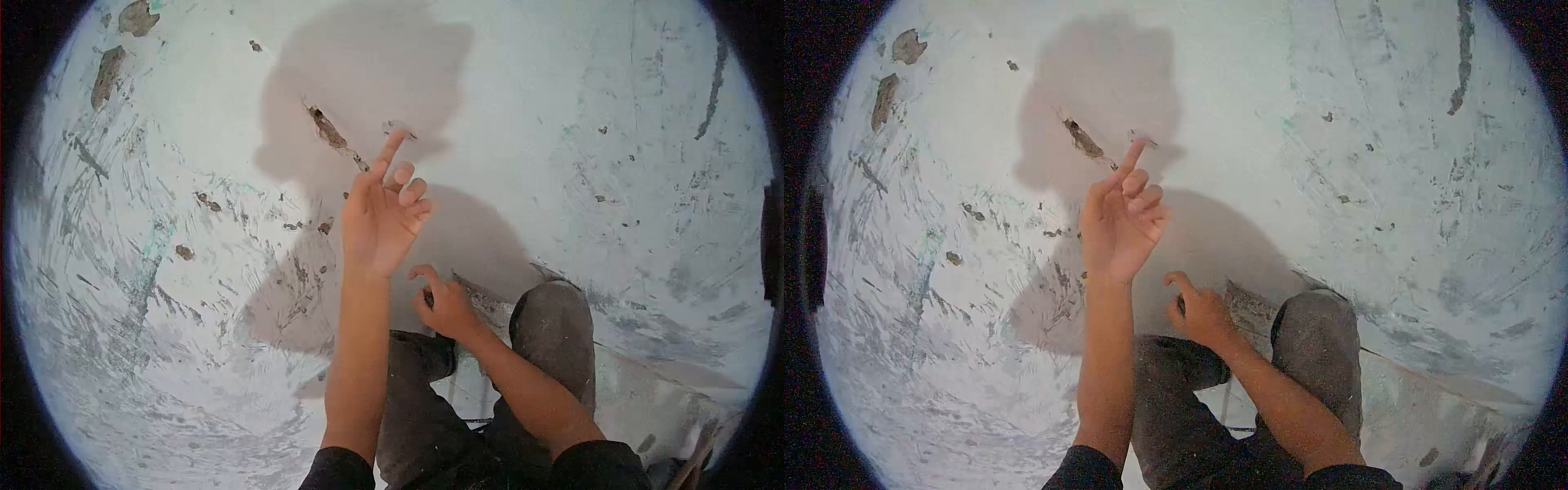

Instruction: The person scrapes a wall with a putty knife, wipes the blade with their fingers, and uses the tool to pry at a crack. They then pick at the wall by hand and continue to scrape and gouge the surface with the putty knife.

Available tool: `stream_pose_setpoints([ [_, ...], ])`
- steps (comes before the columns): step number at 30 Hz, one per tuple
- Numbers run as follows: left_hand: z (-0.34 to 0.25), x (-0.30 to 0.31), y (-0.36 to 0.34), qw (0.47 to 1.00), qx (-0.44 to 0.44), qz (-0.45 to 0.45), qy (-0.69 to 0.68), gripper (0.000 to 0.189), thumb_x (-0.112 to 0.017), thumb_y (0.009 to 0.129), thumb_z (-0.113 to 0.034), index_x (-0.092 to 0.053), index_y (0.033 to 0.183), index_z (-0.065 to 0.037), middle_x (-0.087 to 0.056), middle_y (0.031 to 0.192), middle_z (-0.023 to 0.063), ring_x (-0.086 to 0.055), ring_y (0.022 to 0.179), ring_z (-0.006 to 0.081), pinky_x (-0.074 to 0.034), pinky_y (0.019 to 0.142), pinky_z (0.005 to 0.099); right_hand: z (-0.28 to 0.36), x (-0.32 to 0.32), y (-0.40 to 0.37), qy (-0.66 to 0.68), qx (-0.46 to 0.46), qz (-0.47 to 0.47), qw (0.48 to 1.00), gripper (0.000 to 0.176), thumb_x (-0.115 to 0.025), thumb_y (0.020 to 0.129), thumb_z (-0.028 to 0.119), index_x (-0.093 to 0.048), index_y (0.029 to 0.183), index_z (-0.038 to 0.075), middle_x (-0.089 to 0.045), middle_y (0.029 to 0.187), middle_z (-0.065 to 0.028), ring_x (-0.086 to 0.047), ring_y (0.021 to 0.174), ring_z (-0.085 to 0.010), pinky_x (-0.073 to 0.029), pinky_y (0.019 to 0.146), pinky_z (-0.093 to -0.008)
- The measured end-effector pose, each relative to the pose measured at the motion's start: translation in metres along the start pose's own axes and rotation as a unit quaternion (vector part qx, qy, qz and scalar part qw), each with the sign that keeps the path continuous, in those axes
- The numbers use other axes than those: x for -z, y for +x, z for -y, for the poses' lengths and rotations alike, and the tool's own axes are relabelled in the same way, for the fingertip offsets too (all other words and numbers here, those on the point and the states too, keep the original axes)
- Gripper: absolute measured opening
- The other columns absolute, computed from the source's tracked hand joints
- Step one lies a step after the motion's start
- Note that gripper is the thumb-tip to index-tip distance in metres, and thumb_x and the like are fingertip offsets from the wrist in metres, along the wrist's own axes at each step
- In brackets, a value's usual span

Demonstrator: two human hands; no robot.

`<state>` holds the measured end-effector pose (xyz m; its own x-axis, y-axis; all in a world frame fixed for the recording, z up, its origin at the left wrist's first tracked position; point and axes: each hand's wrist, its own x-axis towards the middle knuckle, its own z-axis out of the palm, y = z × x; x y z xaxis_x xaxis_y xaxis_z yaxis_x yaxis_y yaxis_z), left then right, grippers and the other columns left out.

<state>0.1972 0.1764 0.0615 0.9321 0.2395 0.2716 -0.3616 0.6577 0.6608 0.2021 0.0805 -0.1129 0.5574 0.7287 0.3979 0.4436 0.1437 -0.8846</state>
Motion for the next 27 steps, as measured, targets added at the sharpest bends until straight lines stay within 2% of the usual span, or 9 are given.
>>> stream_pose_setpoints([
  [8,0.0037,-0.0064,0.0013,1.0,-0.002,-0.002,0.017,0.059,-0.045,0.094,-0.018,-0.027,0.147,-0.002,-0.054,0.084,0.0014,-0.049,0.071,0.0111,-0.041,0.063,0.0264,0.0009,0.0017,-0.0004,-0.046,-0.01,-0.001,0.999,0.031,-0.056,0.083,0.009,-0.048,0.113,0.013,-0.052,0.054,-0.0134,-0.056,0.05,-0.0333,-0.042,0.052,-0.0443],
  [18,0.0042,-0.0059,0.0024,1.0,0.0,-0.005,0.017,0.061,-0.046,0.094,-0.019,-0.024,0.148,-0.002,-0.054,0.086,0.0018,-0.048,0.071,0.0111,-0.041,0.06,0.0245,-0.0027,-0.0004,0.0,-0.004,-0.008,0.007,1.0,0.032,-0.055,0.084,0.01,-0.047,0.115,0.013,-0.049,0.052,-0.0123,-0.053,0.046,-0.0319,-0.042,0.05,-0.0432],
  [21,0.0024,-0.0053,0.0028,1.0,0.01,0.004,0.001,0.06,-0.047,0.093,-0.019,-0.026,0.147,-0.002,-0.053,0.088,0.0023,-0.047,0.071,0.0112,-0.042,0.056,0.0227,0.0008,0.0003,-0.0004,-0.012,0.0,0.0,1.0,0.033,-0.055,0.084,0.01,-0.047,0.116,0.013,-0.048,0.051,-0.0116,-0.051,0.043,-0.0307,-0.041,0.049,-0.0428],
  [24,0.001,-0.0076,0.0046,0.999,0.022,0.019,-0.032,0.057,-0.046,0.094,-0.019,-0.028,0.145,-0.002,-0.052,0.088,0.0027,-0.046,0.072,0.0118,-0.042,0.051,0.0214,0.0019,0.0023,0.0002,-0.008,-0.034,0.037,0.999,0.033,-0.055,0.084,0.01,-0.047,0.116,0.013,-0.049,0.051,-0.0115,-0.053,0.045,-0.0304,-0.042,0.05,-0.0429],
  [26,0.0009,-0.0095,0.0062,0.998,0.039,-0.013,-0.053,0.051,-0.05,0.094,-0.019,-0.035,0.142,-0.012,-0.054,0.085,0.0015,-0.049,0.068,0.0115,-0.038,0.044,0.0212,0.004,0.0036,0.0002,-0.004,-0.047,0.052,0.998,0.035,-0.057,0.086,0.018,-0.045,0.118,0.015,-0.055,0.056,-0.0166,-0.059,0.055,-0.0411,-0.046,0.055,-0.0518],
  [27,0.0009,-0.0085,0.0071,0.998,0.039,-0.013,-0.054,0.051,-0.05,0.094,-0.019,-0.035,0.142,-0.012,-0.054,0.085,0.0015,-0.049,0.068,0.0115,-0.038,0.044,0.0212,0.0028,0.0026,0.0,-0.004,-0.047,0.052,0.998,0.035,-0.057,0.086,0.018,-0.045,0.118,0.015,-0.055,0.056,-0.0166,-0.059,0.055,-0.0411,-0.046,0.055,-0.0518],
])
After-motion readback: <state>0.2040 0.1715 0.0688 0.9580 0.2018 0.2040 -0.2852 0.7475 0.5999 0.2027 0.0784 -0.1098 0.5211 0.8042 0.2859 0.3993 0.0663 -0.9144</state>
